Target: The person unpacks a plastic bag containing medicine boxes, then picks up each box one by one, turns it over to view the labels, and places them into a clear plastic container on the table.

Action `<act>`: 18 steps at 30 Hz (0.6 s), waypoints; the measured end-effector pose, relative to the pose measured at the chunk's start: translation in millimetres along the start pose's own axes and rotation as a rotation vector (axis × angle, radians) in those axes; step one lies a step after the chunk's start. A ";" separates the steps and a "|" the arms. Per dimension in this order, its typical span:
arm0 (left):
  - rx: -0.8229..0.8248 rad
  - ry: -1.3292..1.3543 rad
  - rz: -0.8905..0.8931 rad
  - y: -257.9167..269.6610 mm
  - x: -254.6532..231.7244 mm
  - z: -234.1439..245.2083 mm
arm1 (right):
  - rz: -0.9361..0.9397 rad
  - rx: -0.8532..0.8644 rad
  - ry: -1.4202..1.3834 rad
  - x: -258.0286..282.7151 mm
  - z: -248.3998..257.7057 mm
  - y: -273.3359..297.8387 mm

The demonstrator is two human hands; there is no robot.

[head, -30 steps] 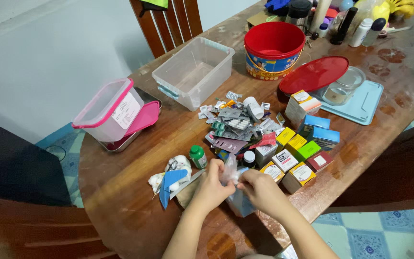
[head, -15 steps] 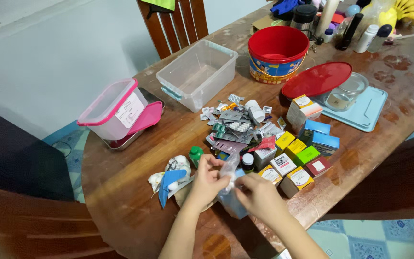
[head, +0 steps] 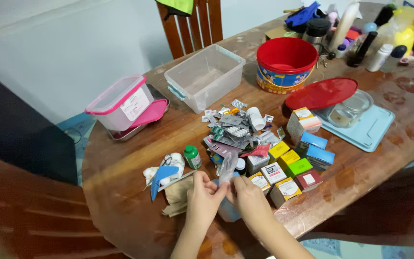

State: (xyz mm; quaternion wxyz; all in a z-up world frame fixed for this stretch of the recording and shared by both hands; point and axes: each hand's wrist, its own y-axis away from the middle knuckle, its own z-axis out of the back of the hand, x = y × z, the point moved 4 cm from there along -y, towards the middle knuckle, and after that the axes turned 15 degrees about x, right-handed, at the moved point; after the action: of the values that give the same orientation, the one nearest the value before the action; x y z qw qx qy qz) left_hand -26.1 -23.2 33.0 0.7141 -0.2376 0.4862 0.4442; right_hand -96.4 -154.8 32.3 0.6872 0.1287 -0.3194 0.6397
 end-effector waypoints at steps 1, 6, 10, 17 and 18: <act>-0.009 0.047 -0.021 0.7 1.6 -3.5 | 0.013 0.005 -0.011 -2.3 -0.7 0.5; -0.031 0.238 -0.133 -2.9 16.7 -13.7 | 0.108 0.025 -0.110 -7.7 -1.9 1.3; 0.016 0.226 -0.202 -7.0 28.6 -14.8 | 0.079 0.113 -0.141 -14.2 -12.6 3.3; 0.040 0.365 -0.189 -23.3 33.4 -15.3 | 0.096 0.082 -0.249 -15.0 -2.2 6.2; 0.030 0.398 -0.182 -23.3 34.1 -14.9 | 0.105 0.058 -0.279 -13.0 0.9 7.4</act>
State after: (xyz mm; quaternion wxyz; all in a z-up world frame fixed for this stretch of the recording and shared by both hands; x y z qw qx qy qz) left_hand -8.6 -32.4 -6.2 0.6448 -0.3528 0.6005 0.3149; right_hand -103.5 -164.7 23.4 0.5978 0.2194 -0.3993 0.6596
